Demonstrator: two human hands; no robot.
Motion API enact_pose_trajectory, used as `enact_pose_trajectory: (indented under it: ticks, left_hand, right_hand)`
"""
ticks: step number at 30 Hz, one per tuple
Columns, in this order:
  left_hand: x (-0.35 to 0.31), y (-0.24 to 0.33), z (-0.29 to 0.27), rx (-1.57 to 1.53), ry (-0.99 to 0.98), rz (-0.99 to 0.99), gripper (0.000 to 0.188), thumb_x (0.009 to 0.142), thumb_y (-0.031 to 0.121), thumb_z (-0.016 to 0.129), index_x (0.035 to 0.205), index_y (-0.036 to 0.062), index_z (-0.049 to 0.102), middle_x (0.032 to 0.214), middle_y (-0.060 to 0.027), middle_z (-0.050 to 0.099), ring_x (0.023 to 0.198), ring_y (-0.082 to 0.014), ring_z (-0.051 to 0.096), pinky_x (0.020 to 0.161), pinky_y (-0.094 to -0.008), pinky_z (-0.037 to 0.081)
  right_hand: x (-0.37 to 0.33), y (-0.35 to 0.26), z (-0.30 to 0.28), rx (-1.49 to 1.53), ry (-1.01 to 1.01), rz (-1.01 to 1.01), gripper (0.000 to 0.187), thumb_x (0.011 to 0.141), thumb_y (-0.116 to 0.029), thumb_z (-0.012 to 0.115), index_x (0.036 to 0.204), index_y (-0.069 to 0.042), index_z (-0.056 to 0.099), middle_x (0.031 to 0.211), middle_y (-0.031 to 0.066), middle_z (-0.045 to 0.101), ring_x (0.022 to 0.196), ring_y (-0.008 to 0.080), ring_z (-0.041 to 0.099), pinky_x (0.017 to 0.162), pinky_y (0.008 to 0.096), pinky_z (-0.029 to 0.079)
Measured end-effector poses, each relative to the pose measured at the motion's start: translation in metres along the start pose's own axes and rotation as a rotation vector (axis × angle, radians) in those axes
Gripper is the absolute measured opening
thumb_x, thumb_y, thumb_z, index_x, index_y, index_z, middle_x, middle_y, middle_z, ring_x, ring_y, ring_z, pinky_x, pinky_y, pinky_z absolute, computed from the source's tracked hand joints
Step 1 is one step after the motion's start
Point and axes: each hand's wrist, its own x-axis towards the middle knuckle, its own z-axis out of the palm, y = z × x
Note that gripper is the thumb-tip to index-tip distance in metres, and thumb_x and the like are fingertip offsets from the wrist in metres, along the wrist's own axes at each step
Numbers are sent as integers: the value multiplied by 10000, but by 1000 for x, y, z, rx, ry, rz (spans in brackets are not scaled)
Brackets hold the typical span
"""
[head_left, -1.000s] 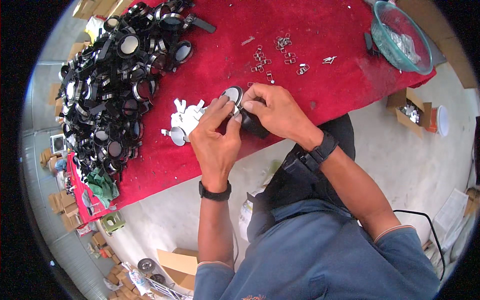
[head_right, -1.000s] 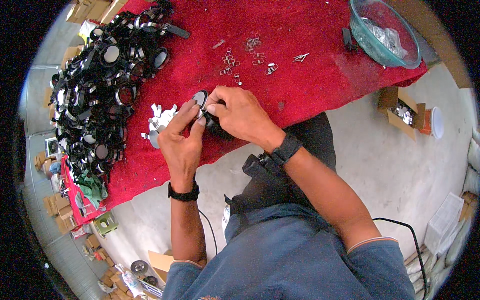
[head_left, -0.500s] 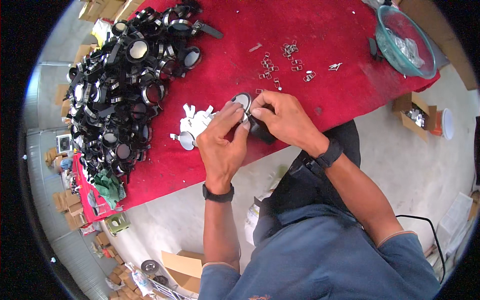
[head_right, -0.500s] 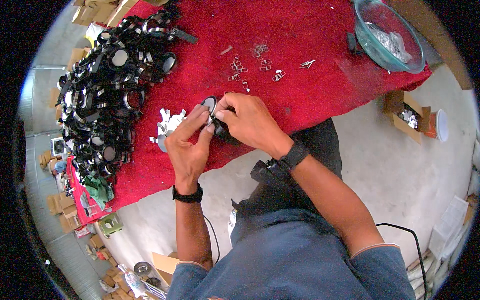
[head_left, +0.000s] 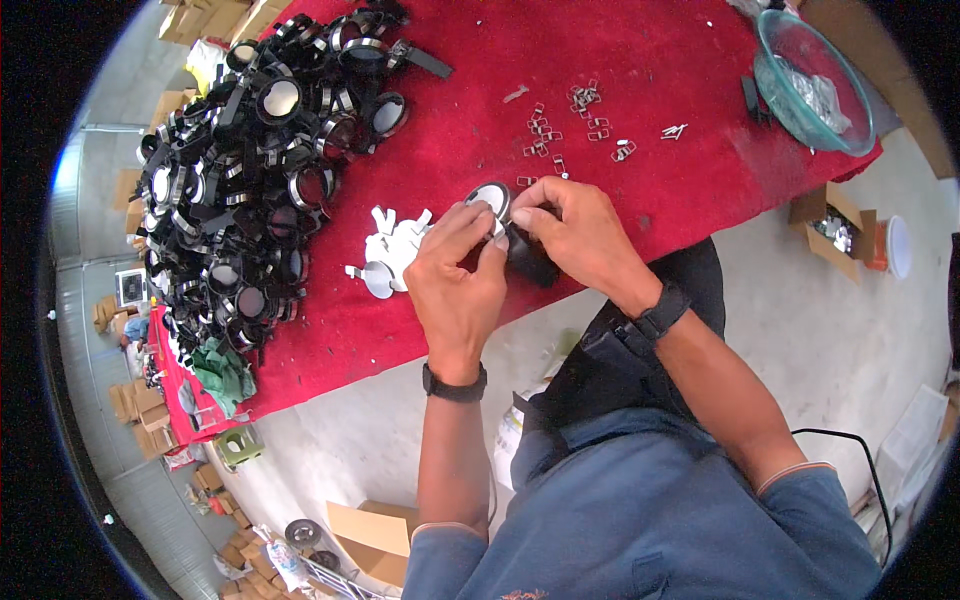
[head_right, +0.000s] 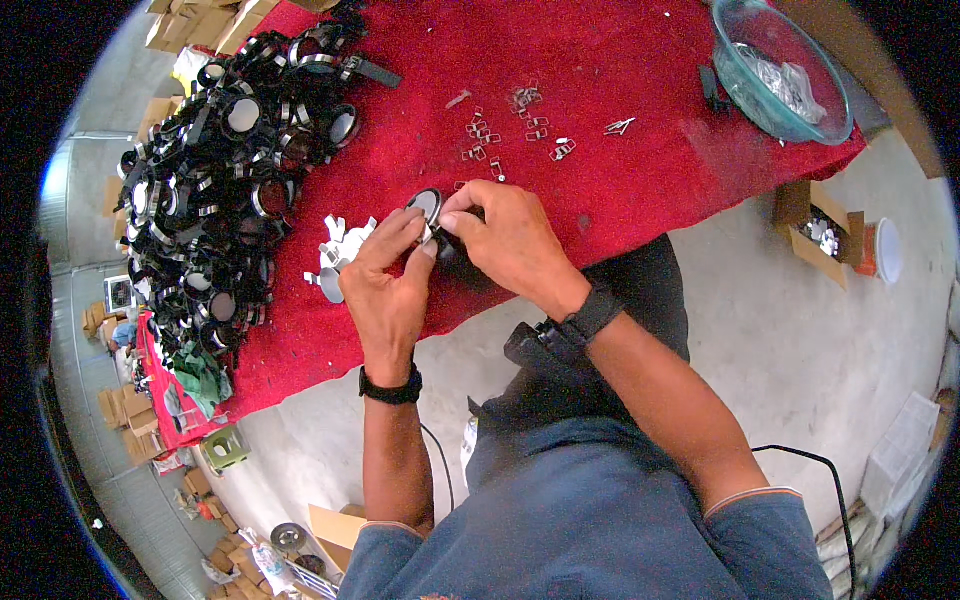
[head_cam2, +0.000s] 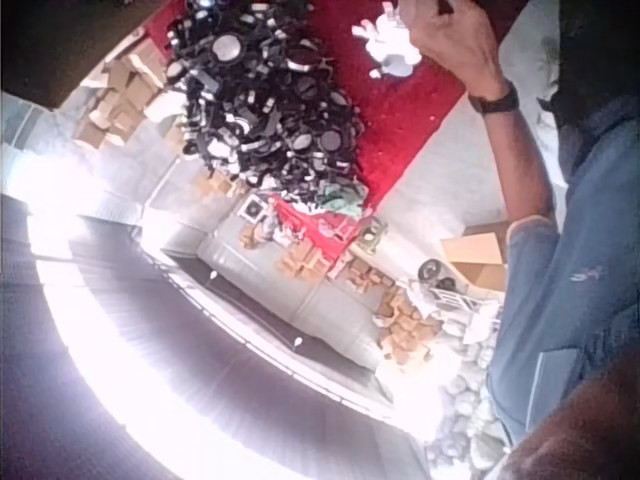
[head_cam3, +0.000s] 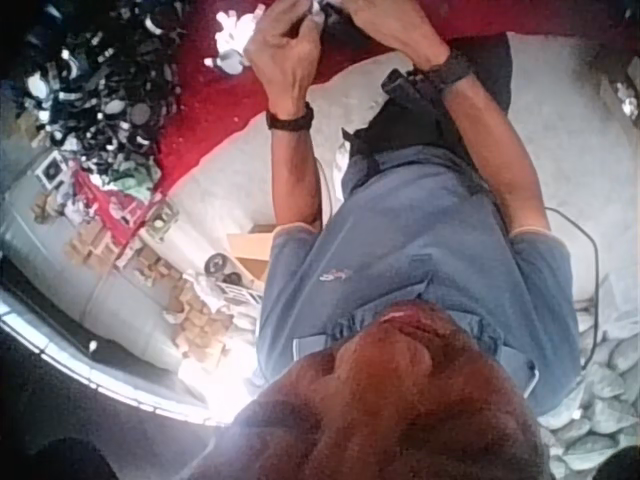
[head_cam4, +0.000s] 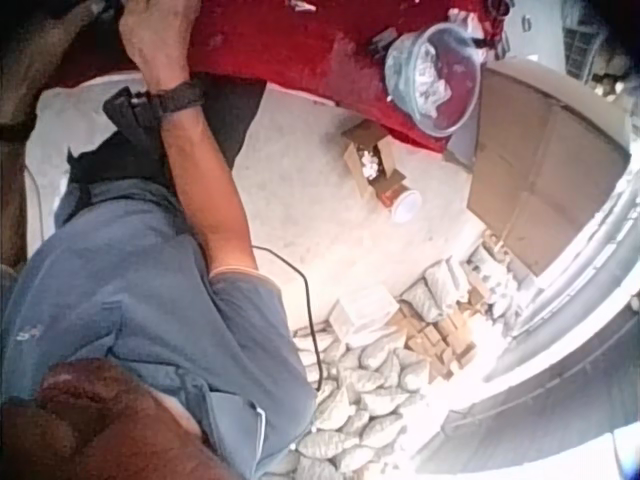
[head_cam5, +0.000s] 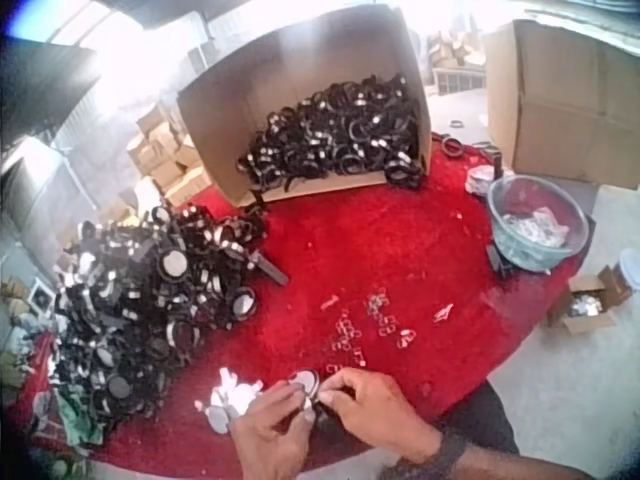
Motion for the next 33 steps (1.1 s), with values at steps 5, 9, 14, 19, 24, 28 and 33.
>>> enact_pose_trajectory:
  ticks: [5, 9, 14, 19, 24, 28, 33]
  left_hand:
    - [-1, -2, 4, -60, 29, -36, 335, 849, -13, 772, 1182, -24, 808, 1276, -202, 779, 1281, -312, 711, 1133, -387, 518]
    - [-1, -3, 11, -71, 90, -22, 298, 827, -16, 750, 1118, -30, 812, 1210, -190, 795, 1249, -364, 720, 1095, -420, 542]
    - [-4, -6, 12, -78, 81, -47, 294, 849, -27, 721, 1129, -47, 809, 1249, -210, 782, 1281, -364, 701, 1136, -423, 510]
    - [-8, -9, 20, -137, 139, -33, 324, 857, -84, 663, 1151, -70, 797, 1259, -222, 777, 1299, -379, 688, 1152, -431, 493]
    - [-5, -17, 16, -176, 80, -63, 329, 865, -62, 707, 1182, -58, 794, 1274, -217, 775, 1307, -363, 684, 1165, -425, 478]
    - [-7, -15, 5, -118, 61, -15, 318, 862, -6, 755, 1173, -59, 792, 1276, -214, 774, 1321, -365, 678, 1167, -431, 478]
    - [-5, -1, 0, -58, -51, 12, 486, 790, 135, 856, 1230, -51, 768, 1375, -228, 723, 1395, -379, 620, 1198, -436, 458]
  right_hand:
    - [-6, 3, 11, 19, 75, -114, 157, 963, -137, 715, 1023, 6, 743, 914, 198, 760, 857, 362, 747, 786, 456, 568]
    - [-11, 2, 14, -45, 140, -200, 155, 995, -88, 675, 1072, 29, 741, 954, 151, 748, 890, 211, 711, 816, 356, 561]
    - [-41, 7, 31, -37, 233, -392, 240, 979, -23, 669, 1204, 20, 743, 1161, 184, 696, 1089, 347, 688, 949, 421, 557]
    - [-48, 0, 44, 0, 280, -420, 270, 986, 3, 657, 1248, 31, 716, 1196, 183, 674, 1111, 360, 679, 953, 427, 551]
    - [-31, -8, -1, -280, 100, -539, 248, 933, -47, 678, 1170, 24, 703, 1137, 221, 681, 1103, 399, 672, 969, 480, 554]
    - [22, -26, -111, -987, 385, -562, 119, 828, -56, 684, 930, -27, 739, 976, 196, 671, 984, 391, 669, 828, 518, 585]
    - [53, -28, -186, -1757, 130, -180, 195, 962, -175, 656, 936, -130, 844, 961, 134, 815, 946, 305, 802, 761, 453, 630]
